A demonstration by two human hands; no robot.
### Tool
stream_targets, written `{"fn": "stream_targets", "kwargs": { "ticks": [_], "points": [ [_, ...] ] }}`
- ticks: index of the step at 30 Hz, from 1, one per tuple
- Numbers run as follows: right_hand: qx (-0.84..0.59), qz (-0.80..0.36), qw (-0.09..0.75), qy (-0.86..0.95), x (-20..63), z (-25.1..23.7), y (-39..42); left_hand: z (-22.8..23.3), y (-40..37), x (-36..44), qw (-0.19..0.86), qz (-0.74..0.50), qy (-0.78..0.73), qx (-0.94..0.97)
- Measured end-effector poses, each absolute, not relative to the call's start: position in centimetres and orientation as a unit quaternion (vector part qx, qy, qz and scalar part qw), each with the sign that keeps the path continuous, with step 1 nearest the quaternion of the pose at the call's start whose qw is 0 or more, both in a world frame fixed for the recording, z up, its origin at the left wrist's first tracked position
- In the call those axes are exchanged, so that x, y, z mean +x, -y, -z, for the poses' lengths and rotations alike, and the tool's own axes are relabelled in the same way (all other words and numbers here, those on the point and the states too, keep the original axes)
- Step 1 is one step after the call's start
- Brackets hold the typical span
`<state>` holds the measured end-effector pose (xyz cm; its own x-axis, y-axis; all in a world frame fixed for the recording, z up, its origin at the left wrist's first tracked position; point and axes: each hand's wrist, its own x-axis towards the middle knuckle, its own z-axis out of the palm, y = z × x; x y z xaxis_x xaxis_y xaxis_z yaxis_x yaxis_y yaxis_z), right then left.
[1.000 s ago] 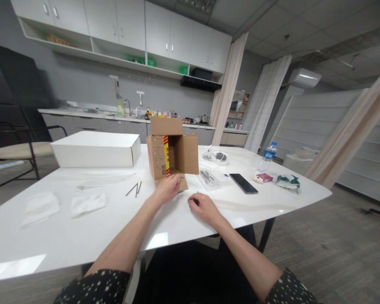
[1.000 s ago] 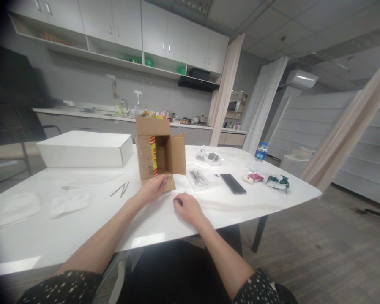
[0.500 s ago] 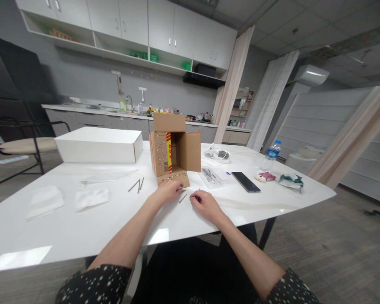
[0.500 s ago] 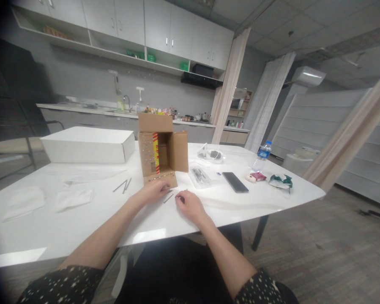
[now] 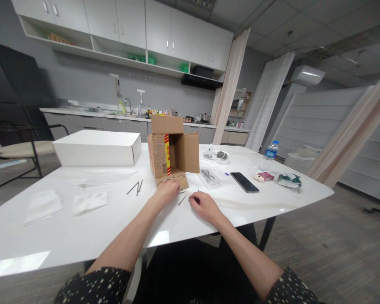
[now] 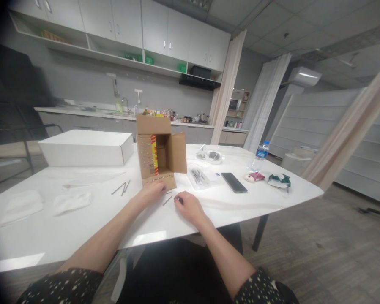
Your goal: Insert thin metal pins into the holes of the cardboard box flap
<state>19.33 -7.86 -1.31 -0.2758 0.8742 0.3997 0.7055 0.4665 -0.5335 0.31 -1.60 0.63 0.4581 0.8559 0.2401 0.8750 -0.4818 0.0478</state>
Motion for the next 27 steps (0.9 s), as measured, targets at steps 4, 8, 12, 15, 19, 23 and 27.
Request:
{"fn": "stream_targets", "kwargs": {
  "ticks": [4,8,12,15,19,23,27],
  "points": [
    [-0.502,-0.126,0.33,0.789,19.2,1.1,7.9,-0.2,1.3,0.5,0.057,0.111,0.519,-0.846],
    [-0.501,-0.123,0.33,0.79,19.3,1.2,7.9,0.0,1.3,0.7,0.063,0.095,0.523,-0.844],
    [-0.5,-0.122,0.331,0.791,19.4,1.5,7.7,0.1,1.5,0.9,0.071,0.094,0.525,-0.843],
    [-0.497,-0.123,0.333,0.792,19.4,1.5,7.7,0.0,1.7,1.2,0.073,0.092,0.524,-0.843],
    [-0.496,-0.124,0.334,0.792,19.3,1.4,7.7,-0.4,2.2,1.4,0.087,0.075,0.525,-0.843],
    [-0.497,-0.125,0.334,0.791,19.3,1.4,7.8,-0.6,2.4,1.5,0.097,0.067,0.525,-0.843],
    [-0.496,-0.126,0.337,0.79,19.3,1.5,7.7,-0.7,2.4,1.5,0.1,0.064,0.525,-0.843]
  ]
}}
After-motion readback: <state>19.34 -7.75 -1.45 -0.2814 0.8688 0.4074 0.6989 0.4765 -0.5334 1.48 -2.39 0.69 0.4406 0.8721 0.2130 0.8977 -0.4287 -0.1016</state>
